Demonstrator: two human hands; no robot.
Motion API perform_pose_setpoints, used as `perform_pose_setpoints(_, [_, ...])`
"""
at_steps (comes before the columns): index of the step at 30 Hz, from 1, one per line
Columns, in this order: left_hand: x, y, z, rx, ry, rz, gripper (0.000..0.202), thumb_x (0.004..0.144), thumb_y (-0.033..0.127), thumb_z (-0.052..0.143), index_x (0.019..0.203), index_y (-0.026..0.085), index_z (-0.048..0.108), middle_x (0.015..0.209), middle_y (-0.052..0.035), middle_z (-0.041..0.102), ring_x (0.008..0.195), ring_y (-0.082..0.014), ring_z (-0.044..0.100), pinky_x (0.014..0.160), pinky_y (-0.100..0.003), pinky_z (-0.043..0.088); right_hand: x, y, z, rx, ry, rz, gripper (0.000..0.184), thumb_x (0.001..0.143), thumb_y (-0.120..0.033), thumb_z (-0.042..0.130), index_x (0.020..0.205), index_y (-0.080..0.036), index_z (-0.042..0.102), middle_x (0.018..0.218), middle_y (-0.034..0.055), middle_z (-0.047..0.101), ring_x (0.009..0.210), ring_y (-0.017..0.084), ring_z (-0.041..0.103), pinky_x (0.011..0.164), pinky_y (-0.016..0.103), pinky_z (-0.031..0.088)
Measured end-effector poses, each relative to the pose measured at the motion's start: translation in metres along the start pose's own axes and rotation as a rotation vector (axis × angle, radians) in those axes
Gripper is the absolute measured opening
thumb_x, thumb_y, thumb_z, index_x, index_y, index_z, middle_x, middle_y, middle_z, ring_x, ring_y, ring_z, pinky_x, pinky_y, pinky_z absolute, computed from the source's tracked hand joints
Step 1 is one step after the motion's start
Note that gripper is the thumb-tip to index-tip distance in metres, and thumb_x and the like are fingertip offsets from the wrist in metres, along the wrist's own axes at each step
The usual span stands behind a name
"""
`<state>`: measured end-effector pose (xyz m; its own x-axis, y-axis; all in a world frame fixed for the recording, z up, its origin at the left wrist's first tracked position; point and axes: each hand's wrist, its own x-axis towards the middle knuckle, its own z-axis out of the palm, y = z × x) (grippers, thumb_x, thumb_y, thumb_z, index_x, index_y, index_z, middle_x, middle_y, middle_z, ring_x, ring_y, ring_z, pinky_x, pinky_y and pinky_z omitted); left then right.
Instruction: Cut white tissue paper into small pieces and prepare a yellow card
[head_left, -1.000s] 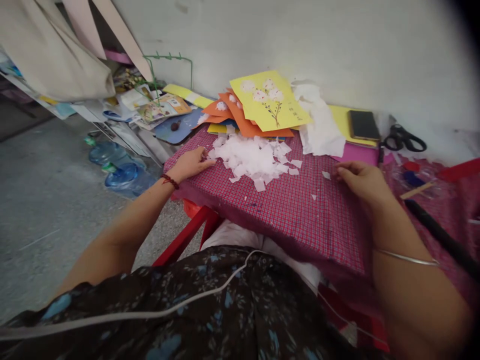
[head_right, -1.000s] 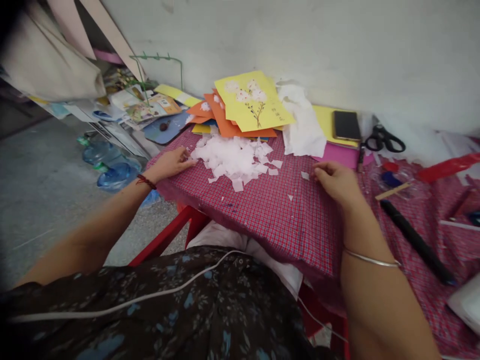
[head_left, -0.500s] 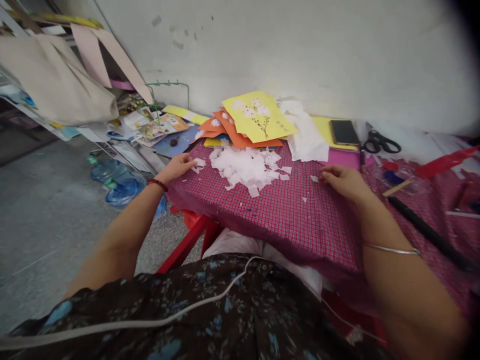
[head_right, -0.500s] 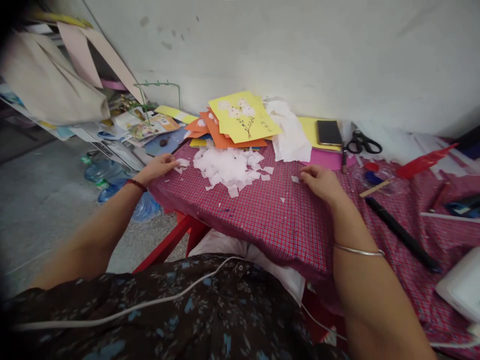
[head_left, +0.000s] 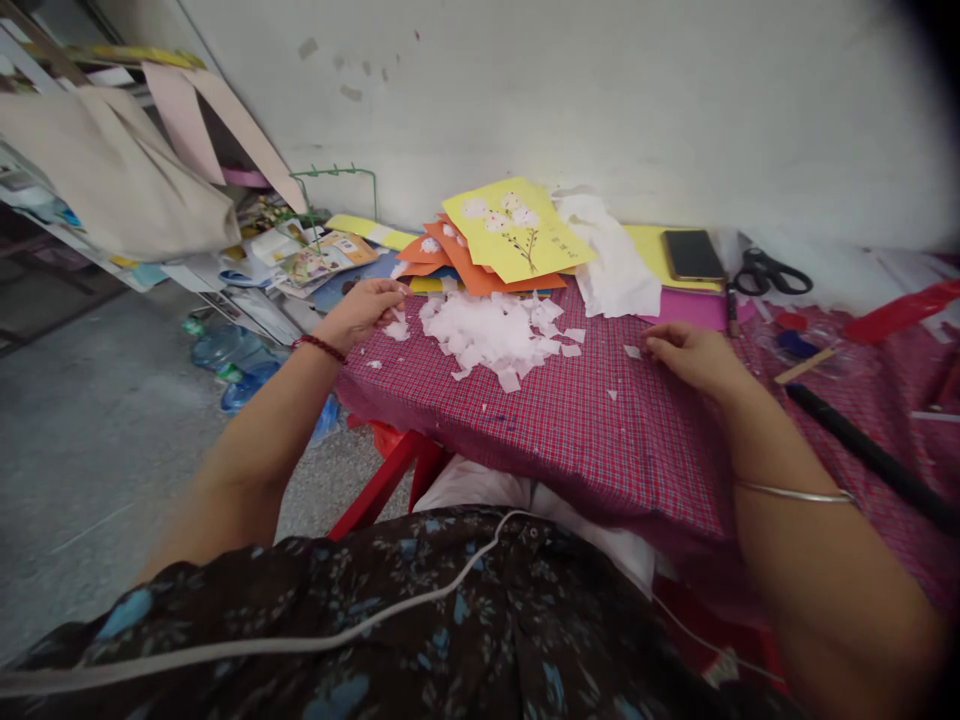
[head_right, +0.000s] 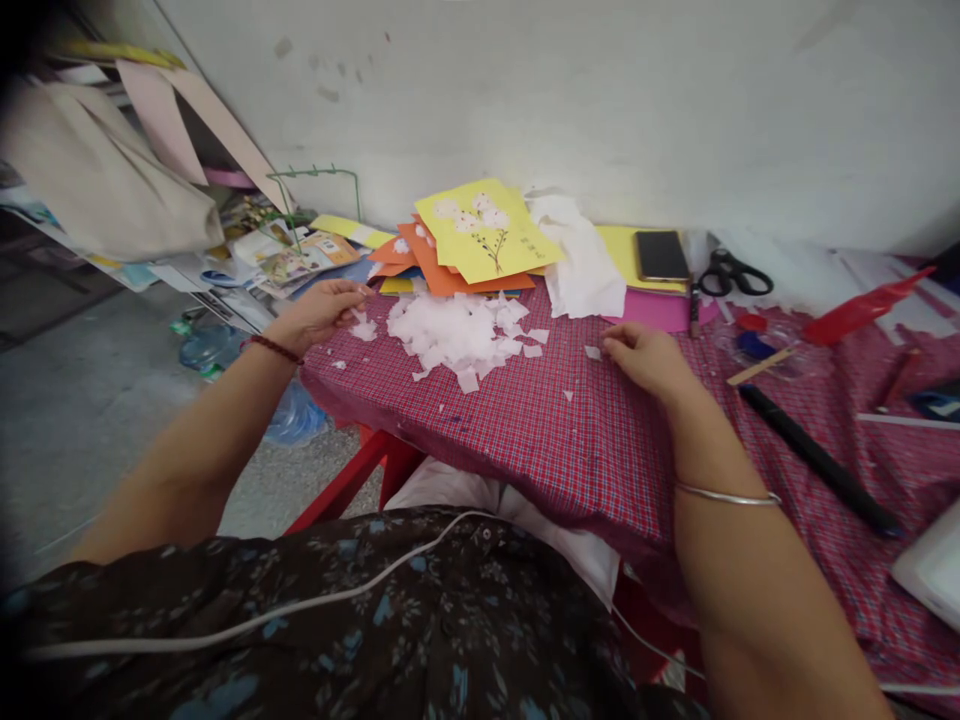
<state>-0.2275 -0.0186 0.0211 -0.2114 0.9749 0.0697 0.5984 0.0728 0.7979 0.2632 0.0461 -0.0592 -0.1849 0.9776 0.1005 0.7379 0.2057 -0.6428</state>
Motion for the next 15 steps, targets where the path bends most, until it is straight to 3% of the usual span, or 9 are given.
perform_pose_setpoints(3, [0.006, 0.010, -0.002, 0.128, 0.014, 0.037, 0.015, 0.086, 0.029, 0.055, 0.086, 0.018, 0.067, 0.060, 0.0007, 0.050, 0.048, -0.0107, 0.038, 0.052, -0.027, 0.034, 0.001, 0.000, 0.000, -0.014, -0.005, 0.000, 0.024, 0.089, -0.023, 0.058, 0.106, -0.012, 0.072, 0.096, 0.0117, 0.076, 0.078, 0.019, 0.064, 0.075, 0.030, 0.046])
perform_pose_setpoints(6, [0.016, 0.007, -0.008, 0.273, 0.058, 0.070, 0.017, 0.085, 0.025, 0.054, 0.072, 0.018, 0.062, 0.056, 0.0008, 0.046, 0.057, -0.0140, 0.043, 0.058, -0.028, 0.036, 0.002, 0.002, 0.001, -0.021, -0.004, -0.005, 0.025, 0.089, -0.024, 0.058, 0.106, -0.012, 0.072, 0.094, 0.0106, 0.076, 0.077, 0.018, 0.063, 0.074, 0.029, 0.046])
perform_pose_setpoints(11, [0.029, -0.014, -0.019, 0.502, 0.016, 0.083, 0.014, 0.074, 0.020, 0.061, 0.061, 0.017, 0.059, 0.058, -0.0025, 0.053, 0.069, -0.0196, 0.051, 0.068, -0.032, 0.039, 0.003, 0.003, 0.002, -0.024, 0.004, -0.010, 0.024, 0.089, -0.023, 0.059, 0.104, -0.012, 0.073, 0.086, 0.0098, 0.075, 0.070, 0.018, 0.061, 0.070, 0.030, 0.044])
perform_pose_setpoints(15, [0.022, -0.023, -0.026, 0.609, -0.059, 0.145, 0.009, 0.064, 0.022, 0.071, 0.070, 0.018, 0.066, 0.078, -0.0077, 0.063, 0.091, -0.0274, 0.056, 0.085, -0.037, 0.041, 0.002, 0.001, 0.001, -0.027, -0.005, -0.011, 0.023, 0.090, -0.023, 0.059, 0.104, -0.012, 0.073, 0.085, 0.0100, 0.075, 0.069, 0.018, 0.060, 0.070, 0.030, 0.043])
